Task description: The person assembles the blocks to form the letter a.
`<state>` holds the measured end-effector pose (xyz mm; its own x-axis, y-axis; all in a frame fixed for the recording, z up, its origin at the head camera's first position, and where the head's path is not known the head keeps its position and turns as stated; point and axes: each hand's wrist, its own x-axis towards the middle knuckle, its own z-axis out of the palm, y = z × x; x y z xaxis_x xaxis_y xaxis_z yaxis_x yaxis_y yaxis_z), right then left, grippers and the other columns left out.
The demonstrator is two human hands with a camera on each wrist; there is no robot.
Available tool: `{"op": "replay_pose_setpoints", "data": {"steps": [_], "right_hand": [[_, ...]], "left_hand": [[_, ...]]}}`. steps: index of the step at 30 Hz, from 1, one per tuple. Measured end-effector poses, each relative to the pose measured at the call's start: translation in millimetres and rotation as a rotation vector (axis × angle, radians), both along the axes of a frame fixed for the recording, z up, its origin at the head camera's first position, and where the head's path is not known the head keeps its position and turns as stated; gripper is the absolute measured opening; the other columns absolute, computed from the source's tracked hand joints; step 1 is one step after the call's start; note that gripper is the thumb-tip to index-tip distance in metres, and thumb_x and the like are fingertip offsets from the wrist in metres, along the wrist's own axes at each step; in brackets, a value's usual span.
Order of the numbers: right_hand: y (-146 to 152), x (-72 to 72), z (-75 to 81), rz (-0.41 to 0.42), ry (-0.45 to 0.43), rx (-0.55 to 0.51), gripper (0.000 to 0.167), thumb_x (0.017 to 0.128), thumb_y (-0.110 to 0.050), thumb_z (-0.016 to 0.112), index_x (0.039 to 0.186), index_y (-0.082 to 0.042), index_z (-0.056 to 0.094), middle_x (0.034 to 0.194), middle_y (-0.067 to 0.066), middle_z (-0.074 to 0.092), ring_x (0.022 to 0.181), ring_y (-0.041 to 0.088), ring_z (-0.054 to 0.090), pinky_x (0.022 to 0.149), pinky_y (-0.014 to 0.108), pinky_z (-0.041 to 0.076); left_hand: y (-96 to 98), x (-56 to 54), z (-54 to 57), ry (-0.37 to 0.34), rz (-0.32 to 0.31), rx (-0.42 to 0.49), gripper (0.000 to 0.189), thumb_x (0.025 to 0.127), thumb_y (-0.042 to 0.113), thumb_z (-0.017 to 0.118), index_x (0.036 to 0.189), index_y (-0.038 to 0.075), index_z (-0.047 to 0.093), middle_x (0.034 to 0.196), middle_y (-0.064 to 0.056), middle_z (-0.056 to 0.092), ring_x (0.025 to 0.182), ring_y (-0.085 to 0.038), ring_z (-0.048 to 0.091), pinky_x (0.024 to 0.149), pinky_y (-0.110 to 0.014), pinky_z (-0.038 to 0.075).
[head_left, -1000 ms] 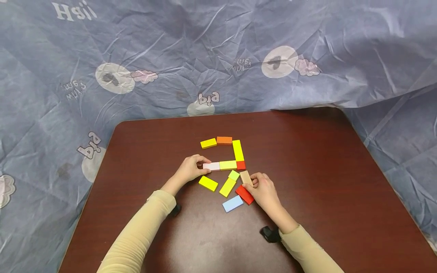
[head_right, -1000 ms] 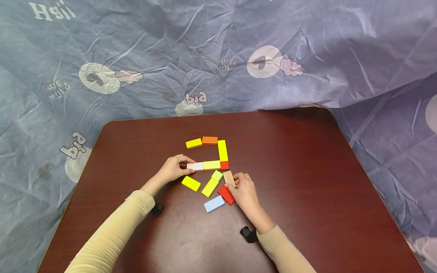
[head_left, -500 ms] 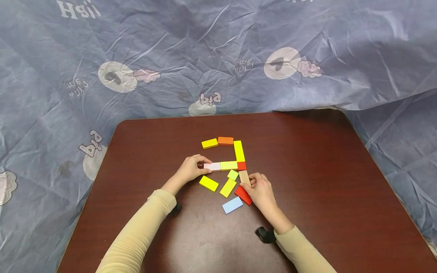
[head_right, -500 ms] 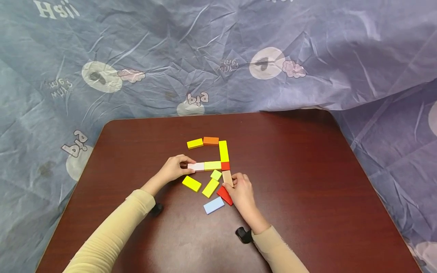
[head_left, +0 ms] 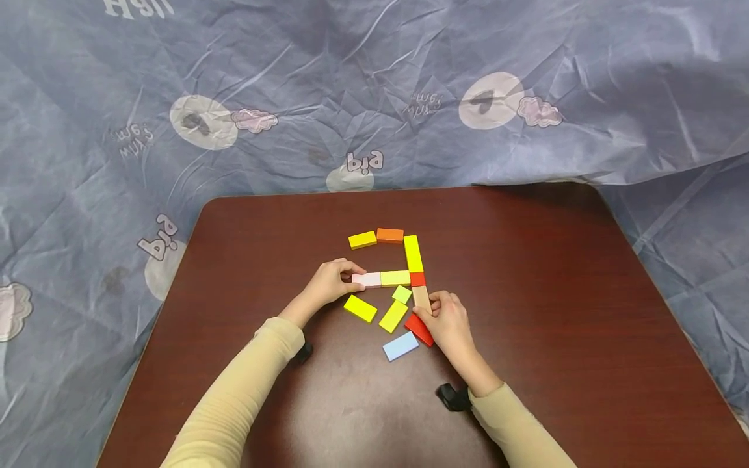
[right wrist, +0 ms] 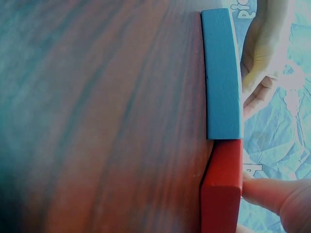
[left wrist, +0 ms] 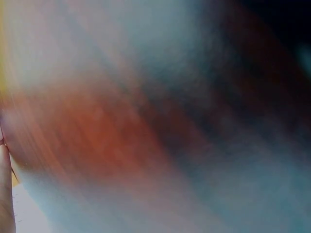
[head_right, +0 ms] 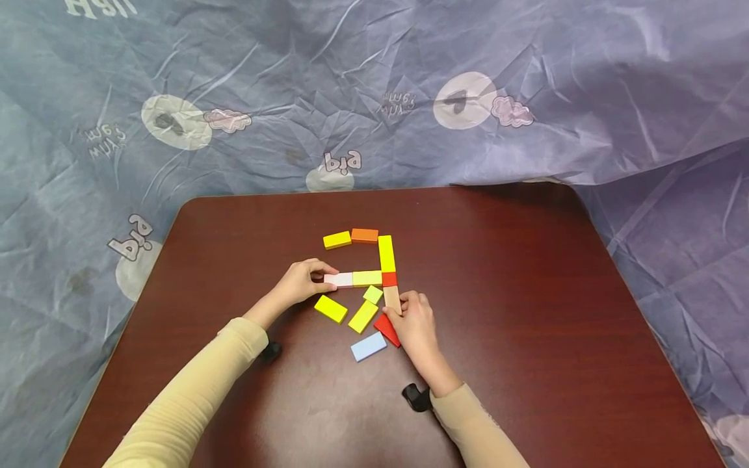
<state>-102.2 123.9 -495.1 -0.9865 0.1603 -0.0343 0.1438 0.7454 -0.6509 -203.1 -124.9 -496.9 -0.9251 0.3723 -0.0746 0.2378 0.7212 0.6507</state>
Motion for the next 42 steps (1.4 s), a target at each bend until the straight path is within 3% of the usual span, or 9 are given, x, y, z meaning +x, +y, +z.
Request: {"op": "replay_pose_setpoints", "data": {"steps": [14, 22, 31, 35, 42], "right_hand": [[1.2, 2.5, 7.7, -0.011, -0.003, -0.017, 0.045, 0.085, -0.023, 0.077, 0.116, 0.004, 0.06, 0.095, 0.015, 0.06, 0.083, 0.025, 0.061, 0.071, 0.037, 0.051], [16.0, 4.1, 16.8, 0.025, 0.009, -0.055, 0.038, 0.087, -0.019, 0.073, 0.116, 0.003, 0.062, 0.1, 0.017, 0.062, 0.088, 0.028, 0.064, 0.081, 0.043, 0.054], [44.0, -22.1, 16.7, 0.205, 0.053, -0.075, 0.043, 0.089, -0.02, 0.073, 0.126, -0.002, 0.06, 0.121, 0.019, 0.06, 0.108, 0.035, 0.064, 0.089, 0.047, 0.055], [52.0, -37.3, 13.0, 0.323, 0.061, -0.089, 0.046, 0.088, -0.018, 0.075, 0.128, -0.003, 0.06, 0.128, 0.018, 0.057, 0.113, 0.035, 0.061, 0.092, 0.047, 0.054], [59.6, -60.9, 9.2, 0.54, 0.008, -0.057, 0.071, 0.082, -0.025, 0.081, 0.142, -0.005, 0.05, 0.154, 0.014, 0.038, 0.132, 0.035, 0.046, 0.099, 0.048, 0.049]], "left_hand": [[3.5, -2.1, 5.7, 0.001, 0.001, -0.029, 0.031, 0.082, 0.025, 0.082, 0.11, 0.016, 0.075, 0.103, -0.003, 0.068, 0.09, -0.02, 0.058, 0.086, -0.032, 0.052], [3.7, -1.7, 4.4, 0.016, 0.007, -0.027, 0.03, 0.082, 0.024, 0.082, 0.109, 0.016, 0.075, 0.102, -0.004, 0.068, 0.09, -0.02, 0.058, 0.085, -0.032, 0.052], [1.8, -1.2, 1.0, 0.012, 0.016, -0.022, 0.029, 0.082, 0.024, 0.081, 0.109, 0.017, 0.075, 0.103, -0.003, 0.068, 0.091, -0.02, 0.059, 0.086, -0.032, 0.053], [1.3, -0.8, 0.2, 0.011, 0.011, -0.021, 0.029, 0.082, 0.024, 0.081, 0.109, 0.017, 0.075, 0.103, -0.003, 0.068, 0.092, -0.02, 0.059, 0.086, -0.033, 0.053], [1.4, -0.9, -1.1, 0.006, 0.009, -0.022, 0.03, 0.082, 0.024, 0.082, 0.11, 0.017, 0.075, 0.103, -0.003, 0.068, 0.093, -0.02, 0.059, 0.087, -0.033, 0.053]]}}
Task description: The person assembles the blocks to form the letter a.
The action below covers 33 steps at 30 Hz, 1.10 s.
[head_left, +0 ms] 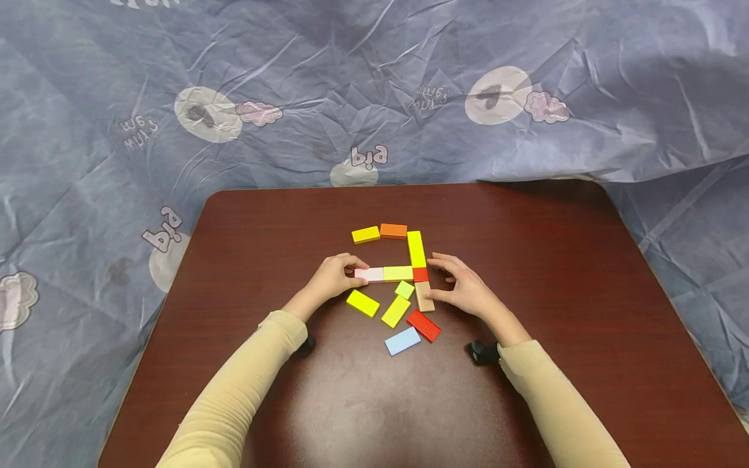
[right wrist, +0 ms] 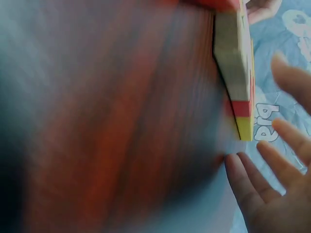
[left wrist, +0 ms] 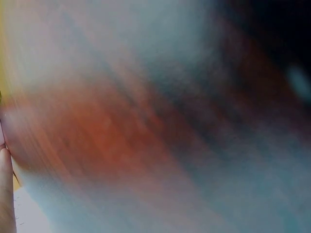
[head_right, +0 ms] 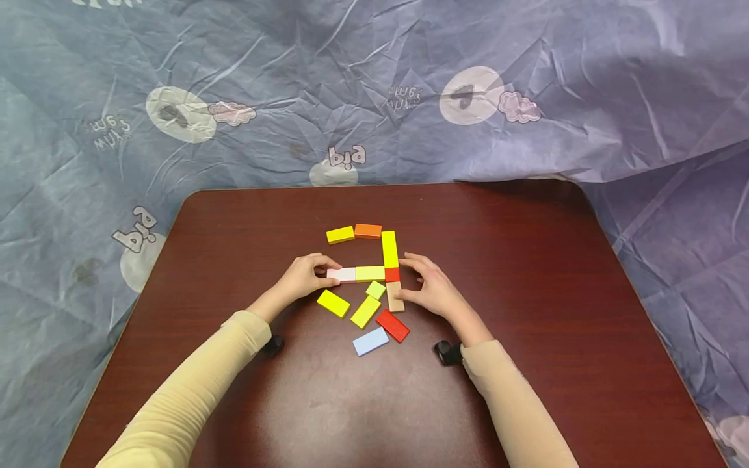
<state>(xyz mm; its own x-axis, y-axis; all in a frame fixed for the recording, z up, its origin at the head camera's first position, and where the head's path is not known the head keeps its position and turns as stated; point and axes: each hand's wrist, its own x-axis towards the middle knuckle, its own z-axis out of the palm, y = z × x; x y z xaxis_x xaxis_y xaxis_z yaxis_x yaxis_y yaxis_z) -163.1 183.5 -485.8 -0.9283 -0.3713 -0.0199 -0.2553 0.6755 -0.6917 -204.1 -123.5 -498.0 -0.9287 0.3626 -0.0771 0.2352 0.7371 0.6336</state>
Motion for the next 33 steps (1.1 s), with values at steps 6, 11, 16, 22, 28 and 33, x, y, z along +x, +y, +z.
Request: {"op": "replay_pose_setpoints", "data": {"steps": [6, 11, 16, 22, 28, 33], "right_hand": [[3.1, -6.5, 4.6, 0.119, -0.092, 0.036, 0.092, 0.074, -0.027, 0.087, 0.15, -0.01, 0.039, 0.163, 0.009, 0.023, 0.143, 0.037, 0.03, 0.112, 0.058, 0.031], [1.8, -0.7, 2.1, 0.148, -0.072, 0.089, 0.095, 0.072, -0.028, 0.088, 0.151, -0.009, 0.039, 0.164, 0.012, 0.021, 0.137, 0.042, 0.032, 0.107, 0.06, 0.035], [-3.8, 2.7, -1.7, 0.124, -0.037, 0.094, 0.094, 0.073, -0.027, 0.088, 0.15, -0.006, 0.039, 0.163, 0.012, 0.023, 0.136, 0.041, 0.033, 0.106, 0.059, 0.037], [-8.2, 3.7, -1.8, 0.109, -0.037, 0.104, 0.095, 0.073, -0.028, 0.087, 0.151, -0.006, 0.037, 0.164, 0.01, 0.022, 0.136, 0.038, 0.034, 0.106, 0.057, 0.038], [-7.5, 0.3, -1.2, 0.096, -0.033, 0.1, 0.093, 0.075, -0.035, 0.085, 0.151, -0.008, 0.038, 0.164, 0.008, 0.024, 0.136, 0.038, 0.035, 0.107, 0.058, 0.038], [-6.8, -12.7, -0.6, 0.082, -0.041, 0.071, 0.089, 0.079, -0.036, 0.082, 0.151, -0.008, 0.037, 0.163, 0.007, 0.025, 0.142, 0.037, 0.032, 0.113, 0.058, 0.029]], "left_hand": [[0.8, -1.1, -1.9, -0.006, -0.005, 0.006, 0.03, 0.082, 0.025, 0.081, 0.11, 0.018, 0.075, 0.105, -0.003, 0.068, 0.094, -0.02, 0.06, 0.088, -0.033, 0.053], [1.1, -1.7, -1.2, -0.005, -0.001, -0.008, 0.03, 0.082, 0.026, 0.081, 0.11, 0.018, 0.075, 0.104, -0.003, 0.068, 0.093, -0.02, 0.059, 0.088, -0.033, 0.053], [0.2, -1.7, -0.9, -0.008, -0.001, -0.009, 0.03, 0.082, 0.025, 0.081, 0.11, 0.018, 0.075, 0.105, -0.003, 0.068, 0.093, -0.02, 0.059, 0.088, -0.032, 0.053], [-0.5, -0.8, -0.8, -0.006, -0.001, -0.003, 0.03, 0.082, 0.025, 0.081, 0.11, 0.017, 0.075, 0.106, -0.003, 0.068, 0.093, -0.02, 0.059, 0.088, -0.033, 0.053], [-0.5, -1.1, -1.9, 0.0, -0.003, -0.009, 0.03, 0.082, 0.025, 0.081, 0.11, 0.018, 0.075, 0.105, -0.003, 0.068, 0.093, -0.02, 0.059, 0.088, -0.033, 0.053], [-0.1, -1.2, -2.2, -0.003, -0.002, -0.011, 0.031, 0.082, 0.026, 0.081, 0.111, 0.018, 0.075, 0.103, -0.003, 0.068, 0.092, -0.02, 0.058, 0.087, -0.032, 0.053]]}}
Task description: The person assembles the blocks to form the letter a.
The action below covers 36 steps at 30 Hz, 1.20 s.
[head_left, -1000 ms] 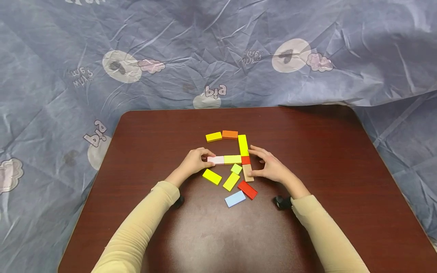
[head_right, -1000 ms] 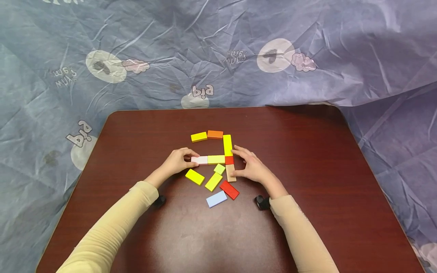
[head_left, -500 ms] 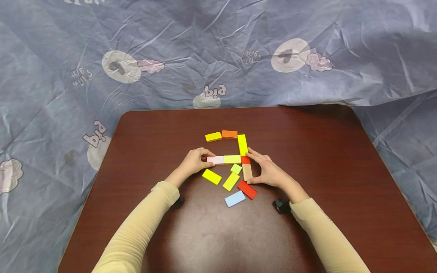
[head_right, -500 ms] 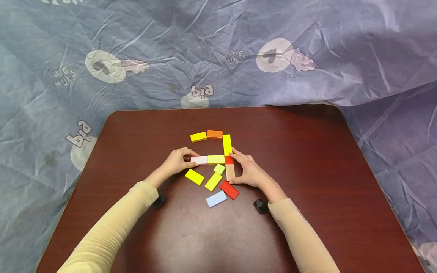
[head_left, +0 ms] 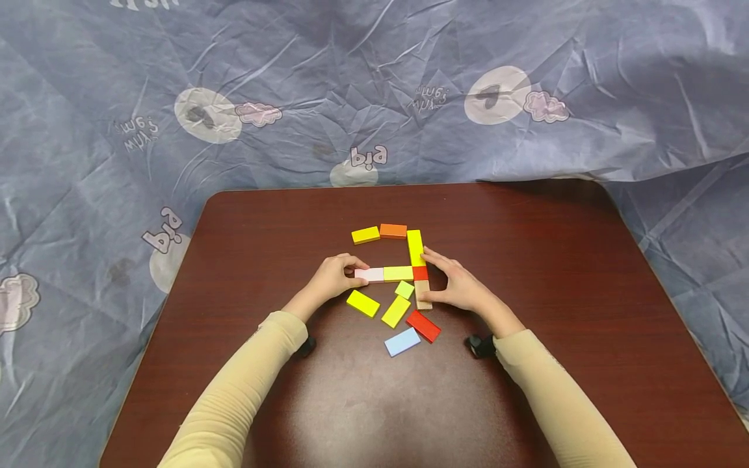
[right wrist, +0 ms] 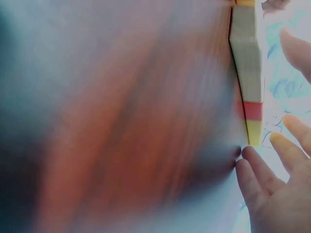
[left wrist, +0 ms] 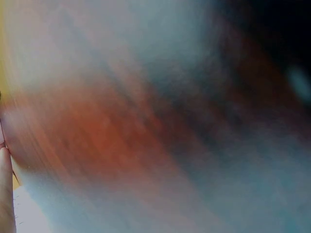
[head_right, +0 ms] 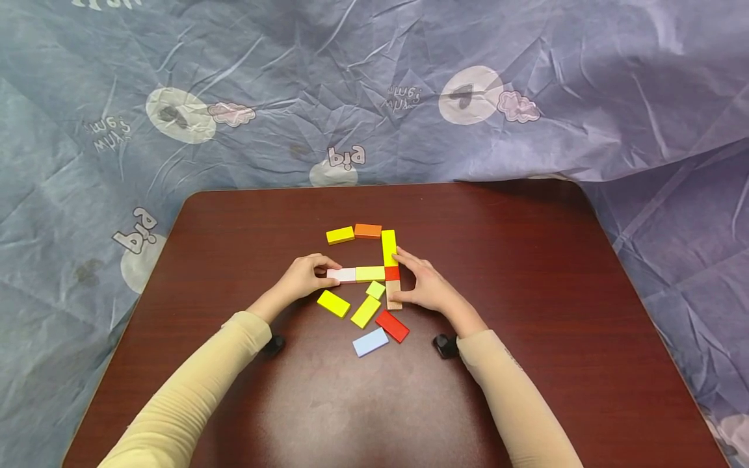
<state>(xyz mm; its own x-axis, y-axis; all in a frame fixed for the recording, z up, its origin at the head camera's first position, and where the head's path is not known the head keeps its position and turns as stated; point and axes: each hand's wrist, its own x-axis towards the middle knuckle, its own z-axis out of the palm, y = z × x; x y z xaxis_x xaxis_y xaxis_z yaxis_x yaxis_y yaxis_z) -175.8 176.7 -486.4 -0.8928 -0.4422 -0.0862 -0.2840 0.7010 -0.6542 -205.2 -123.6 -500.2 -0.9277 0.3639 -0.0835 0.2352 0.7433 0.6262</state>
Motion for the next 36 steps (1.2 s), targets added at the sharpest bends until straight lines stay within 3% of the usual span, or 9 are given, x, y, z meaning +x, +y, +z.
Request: {"op": "replay_pose_setpoints", "data": {"steps": [4, 12, 20, 36], "right_hand": [[-2.6, -11.9, -0.2, -0.004, -0.024, -0.003, 0.088, 0.081, -0.038, 0.079, 0.153, -0.01, 0.036, 0.164, 0.008, 0.024, 0.146, 0.037, 0.029, 0.116, 0.06, 0.024], [-6.1, -25.9, -7.9, -0.007, -0.033, 0.002, 0.092, 0.081, -0.039, 0.08, 0.155, -0.014, 0.032, 0.165, 0.005, 0.019, 0.146, 0.038, 0.024, 0.114, 0.062, 0.027], [-3.7, -28.1, -10.5, 0.047, -0.059, -0.018, 0.099, 0.076, -0.036, 0.085, 0.155, -0.011, 0.031, 0.166, 0.007, 0.016, 0.149, 0.036, 0.016, 0.116, 0.061, 0.022], [-1.5, -27.6, -13.4, 0.056, -0.063, -0.004, 0.099, 0.076, -0.038, 0.084, 0.155, -0.011, 0.031, 0.166, 0.004, 0.014, 0.151, 0.034, 0.014, 0.117, 0.059, 0.021]], "left_hand": [[-0.6, 0.4, -1.0, -0.005, 0.003, -0.006, 0.031, 0.082, 0.026, 0.081, 0.111, 0.018, 0.075, 0.103, -0.003, 0.068, 0.092, -0.02, 0.058, 0.087, -0.033, 0.053], [-0.8, 0.2, -1.4, -0.004, -0.002, 0.004, 0.031, 0.082, 0.026, 0.081, 0.111, 0.018, 0.075, 0.104, -0.003, 0.068, 0.093, -0.02, 0.058, 0.088, -0.032, 0.053], [-0.9, -1.4, 0.3, -0.011, 0.003, 0.007, 0.031, 0.082, 0.026, 0.081, 0.111, 0.018, 0.075, 0.104, -0.002, 0.068, 0.092, -0.019, 0.059, 0.086, -0.032, 0.053], [-1.7, -1.6, 2.5, -0.036, -0.012, 0.005, 0.034, 0.083, 0.027, 0.08, 0.114, 0.017, 0.073, 0.11, -0.005, 0.067, 0.096, -0.021, 0.059, 0.09, -0.034, 0.053]]}}
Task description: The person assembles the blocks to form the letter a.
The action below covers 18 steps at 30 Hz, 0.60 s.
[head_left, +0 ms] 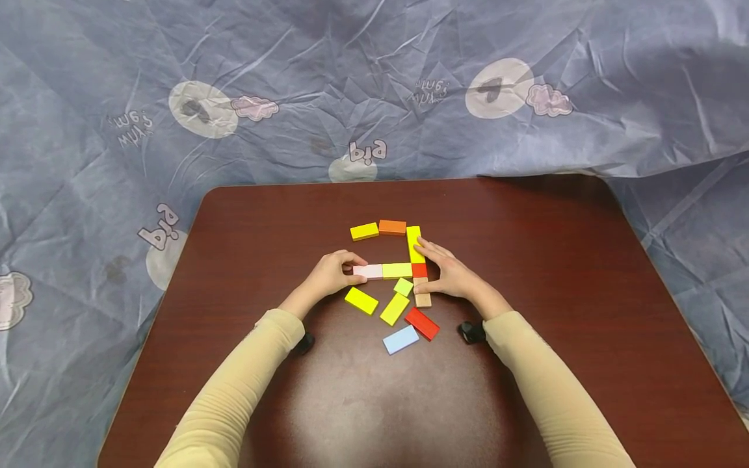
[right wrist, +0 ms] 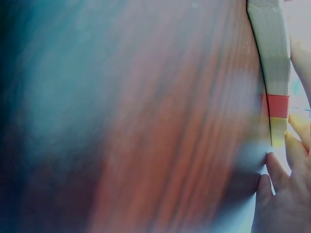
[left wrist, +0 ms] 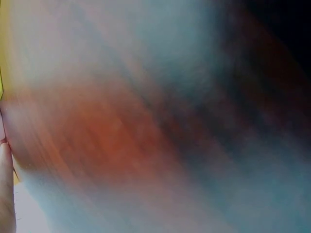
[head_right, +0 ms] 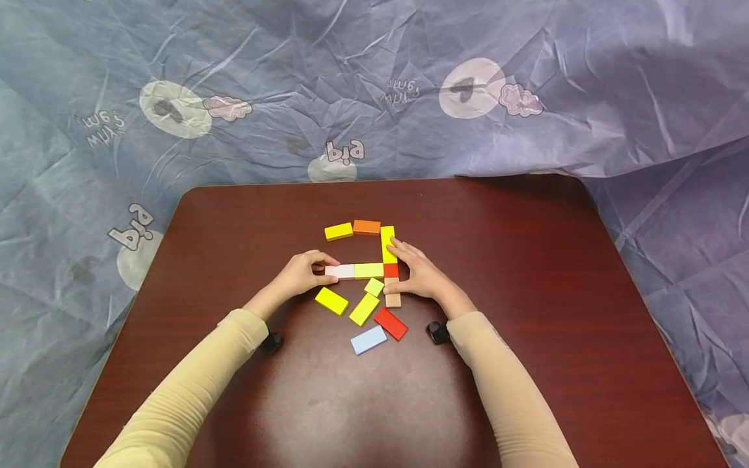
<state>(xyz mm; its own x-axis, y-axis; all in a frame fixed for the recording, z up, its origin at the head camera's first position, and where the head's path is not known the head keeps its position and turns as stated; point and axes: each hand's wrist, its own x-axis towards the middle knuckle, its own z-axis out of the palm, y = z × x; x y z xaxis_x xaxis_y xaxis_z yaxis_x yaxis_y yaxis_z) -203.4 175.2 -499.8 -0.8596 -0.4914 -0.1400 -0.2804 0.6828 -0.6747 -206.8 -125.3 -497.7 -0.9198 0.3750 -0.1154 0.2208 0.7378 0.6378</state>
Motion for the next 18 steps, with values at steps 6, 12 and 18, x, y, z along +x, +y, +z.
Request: {"op": "replay_pose_setpoints", "data": {"steps": [6, 12, 18], "right_hand": [[-0.1, -1.6, -0.9, 0.004, -0.004, 0.016, 0.099, 0.077, -0.039, 0.084, 0.155, -0.012, 0.031, 0.167, 0.003, 0.013, 0.151, 0.033, 0.013, 0.117, 0.059, 0.022], [-0.9, -2.1, -1.1, 0.004, -0.011, 0.011, 0.099, 0.077, -0.04, 0.084, 0.155, -0.012, 0.031, 0.167, 0.003, 0.013, 0.151, 0.033, 0.013, 0.117, 0.059, 0.021], [-0.5, -2.3, 0.6, 0.0, -0.017, 0.01, 0.098, 0.077, -0.039, 0.084, 0.155, -0.012, 0.031, 0.167, 0.002, 0.012, 0.151, 0.033, 0.013, 0.117, 0.059, 0.022]], "left_hand": [[-1.8, 2.5, 0.9, 0.002, -0.032, 0.038, 0.039, 0.087, 0.026, 0.077, 0.123, 0.016, 0.068, 0.118, -0.008, 0.067, 0.105, -0.024, 0.062, 0.096, -0.036, 0.052], [-9.8, 6.9, 0.7, -0.037, -0.025, 0.146, 0.04, 0.09, 0.022, 0.073, 0.128, 0.011, 0.065, 0.125, -0.01, 0.064, 0.116, -0.026, 0.06, 0.101, -0.037, 0.05], [-24.5, 12.6, 6.3, -0.009, -0.031, 0.162, 0.035, 0.091, 0.014, 0.07, 0.126, 0.009, 0.064, 0.124, -0.011, 0.062, 0.118, -0.028, 0.059, 0.102, -0.04, 0.049]]}}
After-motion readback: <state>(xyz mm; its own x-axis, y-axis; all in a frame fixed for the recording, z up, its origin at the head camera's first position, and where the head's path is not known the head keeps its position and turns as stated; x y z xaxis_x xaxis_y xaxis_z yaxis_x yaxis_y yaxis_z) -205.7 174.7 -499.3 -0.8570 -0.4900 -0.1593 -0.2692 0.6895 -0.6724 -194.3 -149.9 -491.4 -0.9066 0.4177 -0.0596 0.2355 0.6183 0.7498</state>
